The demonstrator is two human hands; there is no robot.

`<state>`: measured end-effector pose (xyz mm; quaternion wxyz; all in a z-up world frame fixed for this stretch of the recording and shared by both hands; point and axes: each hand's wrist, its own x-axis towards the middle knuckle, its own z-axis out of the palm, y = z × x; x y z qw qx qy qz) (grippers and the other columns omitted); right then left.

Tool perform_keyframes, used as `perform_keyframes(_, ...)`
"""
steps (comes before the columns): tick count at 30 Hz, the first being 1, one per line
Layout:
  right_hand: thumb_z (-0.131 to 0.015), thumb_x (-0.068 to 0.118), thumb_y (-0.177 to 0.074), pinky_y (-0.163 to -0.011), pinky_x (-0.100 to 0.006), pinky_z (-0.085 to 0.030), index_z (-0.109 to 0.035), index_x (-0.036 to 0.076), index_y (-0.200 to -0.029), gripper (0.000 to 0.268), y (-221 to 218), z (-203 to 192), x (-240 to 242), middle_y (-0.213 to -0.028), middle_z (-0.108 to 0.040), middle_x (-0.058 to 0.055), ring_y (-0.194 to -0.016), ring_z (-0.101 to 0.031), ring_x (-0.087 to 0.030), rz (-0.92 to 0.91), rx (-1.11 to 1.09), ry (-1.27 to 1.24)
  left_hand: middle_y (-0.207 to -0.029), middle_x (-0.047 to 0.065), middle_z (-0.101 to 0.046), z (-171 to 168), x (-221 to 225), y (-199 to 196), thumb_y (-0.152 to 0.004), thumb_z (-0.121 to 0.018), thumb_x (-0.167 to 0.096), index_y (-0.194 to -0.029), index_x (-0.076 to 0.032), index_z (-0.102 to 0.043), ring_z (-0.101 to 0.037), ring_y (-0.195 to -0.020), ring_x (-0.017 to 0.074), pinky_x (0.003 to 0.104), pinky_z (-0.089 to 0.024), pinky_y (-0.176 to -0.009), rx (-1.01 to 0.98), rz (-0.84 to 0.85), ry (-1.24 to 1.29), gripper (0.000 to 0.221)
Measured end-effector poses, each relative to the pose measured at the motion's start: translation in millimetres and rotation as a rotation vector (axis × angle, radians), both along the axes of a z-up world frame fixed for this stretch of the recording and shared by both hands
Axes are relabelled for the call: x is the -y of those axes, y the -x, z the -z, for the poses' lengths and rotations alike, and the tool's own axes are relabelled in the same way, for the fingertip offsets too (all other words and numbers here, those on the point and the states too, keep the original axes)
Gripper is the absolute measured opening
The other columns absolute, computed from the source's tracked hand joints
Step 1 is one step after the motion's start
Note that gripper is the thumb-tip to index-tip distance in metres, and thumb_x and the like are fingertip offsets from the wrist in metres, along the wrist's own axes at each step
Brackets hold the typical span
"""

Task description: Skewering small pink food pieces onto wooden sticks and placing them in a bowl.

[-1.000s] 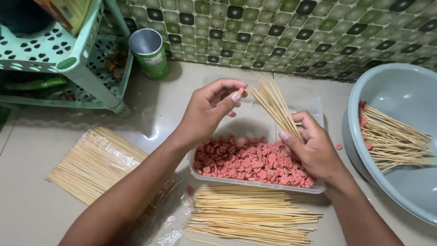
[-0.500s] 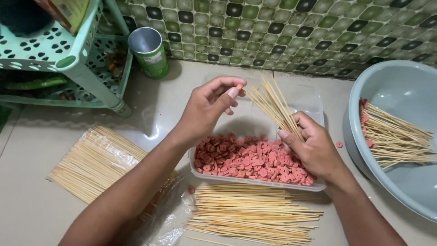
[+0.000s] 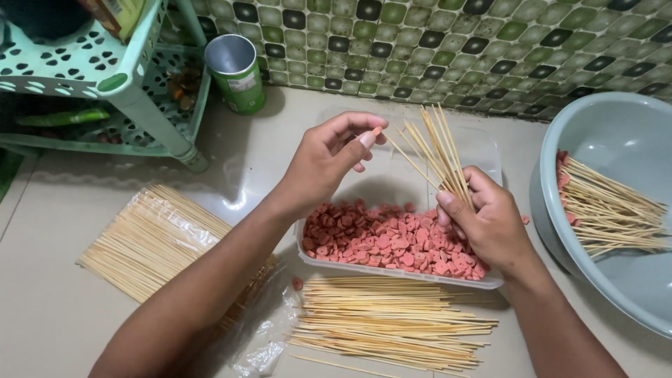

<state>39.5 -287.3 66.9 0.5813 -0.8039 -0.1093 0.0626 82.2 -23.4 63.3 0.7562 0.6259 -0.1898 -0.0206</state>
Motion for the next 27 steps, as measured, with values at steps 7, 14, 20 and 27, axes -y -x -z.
perform_keyframes(7, -0.063, 0.010, -0.099, -0.040, -0.023, -0.043, -0.060, -0.001, -0.105, 0.013, -2.8, 4.0, 2.2, -0.056, -0.064, -0.012, -0.038, -0.049, -0.012, -0.014, 0.002, 0.011, -0.110, 0.012, -0.071, -1.4, 0.1, 1.4, -0.102, -0.060, -0.031, -0.130, -0.006, -0.064, -0.060, -0.094, 0.0132, 0.032, -0.058, -0.082, 0.013, -0.003, -0.015, 0.038)
perform_keyframes(14, -0.062, 0.008, -0.099, -0.039, -0.022, -0.042, -0.060, -0.001, -0.105, 0.012, -0.6, 3.5, 1.4, -0.055, -0.063, -0.011, -0.038, -0.048, -0.010, -0.020, 0.003, -0.009, -0.110, 0.010, -0.070, -0.7, -0.1, 1.0, -0.101, -0.062, -0.032, -0.130, -0.007, -0.064, -0.061, -0.095, 0.0134, 0.033, -0.057, -0.083, 0.009, 0.009, -0.024, 0.038)
perform_keyframes(20, -0.062, 0.009, -0.099, -0.040, -0.022, -0.042, -0.060, -0.001, -0.105, 0.012, -0.3, 3.8, 0.7, -0.055, -0.063, -0.011, -0.038, -0.048, -0.010, -0.017, 0.010, -0.006, -0.110, 0.009, -0.070, 1.3, 1.3, -0.6, -0.101, -0.063, -0.031, -0.128, -0.008, -0.065, -0.061, -0.096, 0.0128, 0.032, -0.057, -0.083, 0.027, 0.023, -0.030, 0.036)
perform_keyframes(27, -0.062, 0.010, -0.099, -0.039, -0.022, -0.041, -0.060, -0.001, -0.105, 0.013, 0.9, -0.2, -0.2, -0.054, -0.064, -0.012, -0.038, -0.048, -0.011, -0.013, 0.012, 0.021, -0.112, 0.010, -0.070, -1.3, 1.2, 0.8, -0.101, -0.064, -0.028, -0.128, -0.007, -0.066, -0.063, -0.098, 0.0140, 0.031, -0.057, -0.083, 0.055, 0.033, -0.074, 0.034)
